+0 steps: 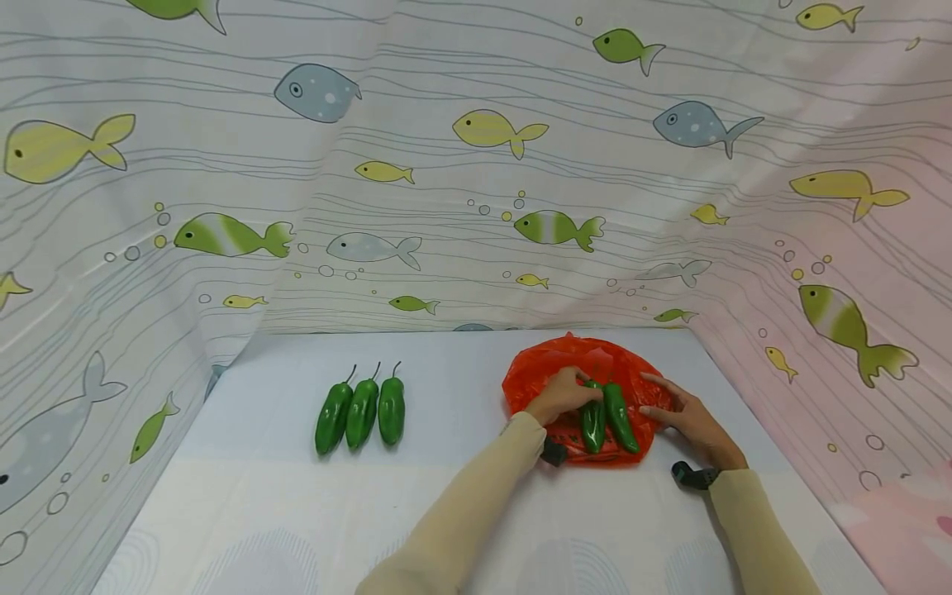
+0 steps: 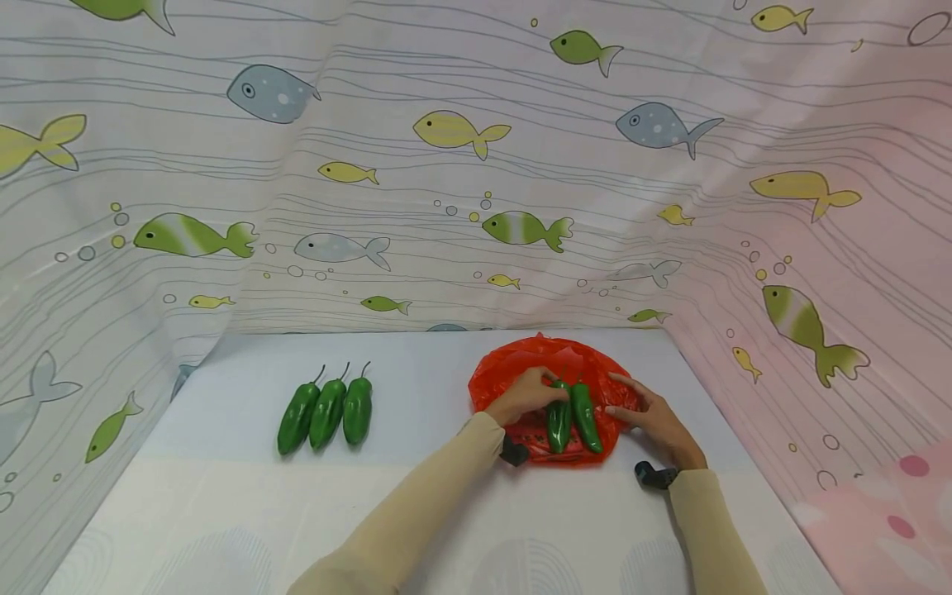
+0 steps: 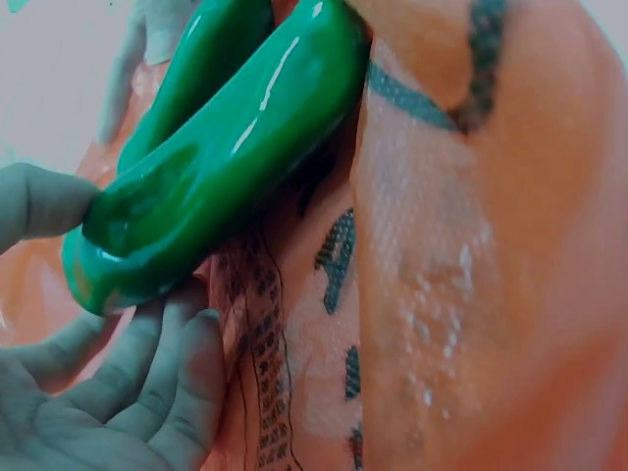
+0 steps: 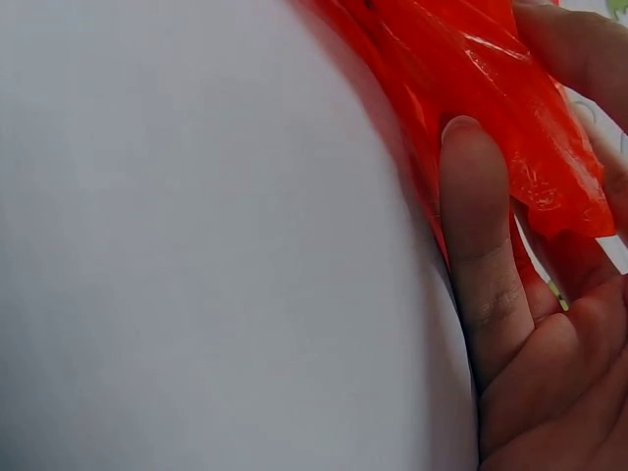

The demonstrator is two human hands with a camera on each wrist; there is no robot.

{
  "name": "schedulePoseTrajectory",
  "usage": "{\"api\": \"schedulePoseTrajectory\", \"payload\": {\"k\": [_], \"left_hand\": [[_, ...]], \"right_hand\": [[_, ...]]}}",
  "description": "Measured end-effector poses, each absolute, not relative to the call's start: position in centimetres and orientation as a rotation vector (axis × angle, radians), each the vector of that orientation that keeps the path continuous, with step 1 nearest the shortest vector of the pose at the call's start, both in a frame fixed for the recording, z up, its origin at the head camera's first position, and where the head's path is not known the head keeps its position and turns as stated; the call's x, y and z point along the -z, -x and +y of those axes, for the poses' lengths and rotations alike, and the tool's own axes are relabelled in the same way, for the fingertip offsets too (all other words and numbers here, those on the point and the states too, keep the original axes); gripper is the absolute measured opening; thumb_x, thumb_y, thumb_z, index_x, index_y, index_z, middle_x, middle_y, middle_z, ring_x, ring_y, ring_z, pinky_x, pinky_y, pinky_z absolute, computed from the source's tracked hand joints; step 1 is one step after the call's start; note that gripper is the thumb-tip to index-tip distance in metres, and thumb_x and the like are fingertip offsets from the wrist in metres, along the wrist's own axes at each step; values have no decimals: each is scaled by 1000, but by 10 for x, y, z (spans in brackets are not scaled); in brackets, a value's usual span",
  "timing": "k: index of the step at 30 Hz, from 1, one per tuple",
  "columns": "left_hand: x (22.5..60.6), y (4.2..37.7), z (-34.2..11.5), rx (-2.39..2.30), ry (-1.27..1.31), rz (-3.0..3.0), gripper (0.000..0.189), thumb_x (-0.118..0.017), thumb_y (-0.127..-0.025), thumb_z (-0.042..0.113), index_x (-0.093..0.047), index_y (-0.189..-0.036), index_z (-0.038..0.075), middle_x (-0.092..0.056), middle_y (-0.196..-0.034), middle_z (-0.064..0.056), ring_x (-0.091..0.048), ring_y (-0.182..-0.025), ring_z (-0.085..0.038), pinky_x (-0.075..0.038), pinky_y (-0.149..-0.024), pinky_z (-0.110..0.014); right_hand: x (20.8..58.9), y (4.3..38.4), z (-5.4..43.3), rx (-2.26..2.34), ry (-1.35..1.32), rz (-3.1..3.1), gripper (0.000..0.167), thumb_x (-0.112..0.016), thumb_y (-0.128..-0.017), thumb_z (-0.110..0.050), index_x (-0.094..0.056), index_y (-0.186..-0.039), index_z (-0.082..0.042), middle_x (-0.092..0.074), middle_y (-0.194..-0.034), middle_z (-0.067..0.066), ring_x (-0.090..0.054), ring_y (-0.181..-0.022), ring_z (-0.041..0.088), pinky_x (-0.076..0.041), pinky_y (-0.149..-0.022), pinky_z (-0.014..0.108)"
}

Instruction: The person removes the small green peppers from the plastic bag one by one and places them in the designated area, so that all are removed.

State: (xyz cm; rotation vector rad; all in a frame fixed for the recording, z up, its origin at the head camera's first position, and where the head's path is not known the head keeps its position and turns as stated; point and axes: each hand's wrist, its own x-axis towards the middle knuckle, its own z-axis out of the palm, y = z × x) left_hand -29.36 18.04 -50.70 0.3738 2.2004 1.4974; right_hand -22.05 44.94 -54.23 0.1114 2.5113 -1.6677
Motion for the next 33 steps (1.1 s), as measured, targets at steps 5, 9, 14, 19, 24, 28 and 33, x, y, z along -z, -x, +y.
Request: {"api": "schedulePoseTrajectory", "payload": {"k": [5,9,14,19,24,28,33], "left_hand": [[507,296,177,-1518,-404,2234,43,-82,-90,29,-64,-122,8,-65,-104,1,-62,-82,-12,-57,-75,-32],[505,297,174,-1535,-454,2240,44,-83,-89,31,-64,-122,8,-65,-102,2,-62,-80,-12,-57,-74,-32],[501,298,170,-1564,-515,2234,43,-85,-87,31,-65,-120,12,-65,-96,4,-63,-80,-10,-56,-73,-27],[500,298,167,-1587,-572,2226,41,-86,-87,30,-67,-120,14,-66,-93,6,-65,-78,-9,-56,-70,-25],[498,299,162,-1603,-631,2238,42,-86,-87,31,-68,-121,15,-66,-94,7,-65,-80,-8,-56,-70,-24],[495,299,157,-1599,-655,2254,43,-86,-86,33,-68,-122,16,-67,-97,8,-65,-84,-8,-57,-73,-25],[491,298,151,-1591,-687,2273,45,-86,-86,34,-68,-124,17,-66,-102,11,-63,-89,-7,-56,-74,-25]], "right_hand": [[541,220,448,1628,-102,2541,80,-76,-94,-41,-34,-161,-26,-31,-158,17,-39,-122,34,-50,-81,33],[540,220,448,1613,-106,2549,80,-75,-94,-41,-34,-161,-26,-30,-159,18,-37,-125,34,-50,-83,34],[540,219,447,1647,-110,2518,79,-75,-95,-39,-34,-161,-26,-31,-159,17,-39,-123,35,-53,-82,33],[540,218,446,1667,-109,2503,79,-75,-95,-38,-34,-161,-27,-32,-158,17,-42,-122,34,-55,-82,33],[541,219,447,1667,-107,2508,79,-75,-95,-38,-34,-161,-27,-32,-158,17,-45,-121,33,-56,-82,34],[541,219,447,1660,-109,2513,79,-75,-95,-38,-33,-161,-27,-32,-159,17,-45,-121,33,-56,-83,34],[539,217,446,1641,-123,2517,80,-75,-95,-40,-32,-162,-27,-31,-158,17,-41,-123,34,-54,-82,33]]}}
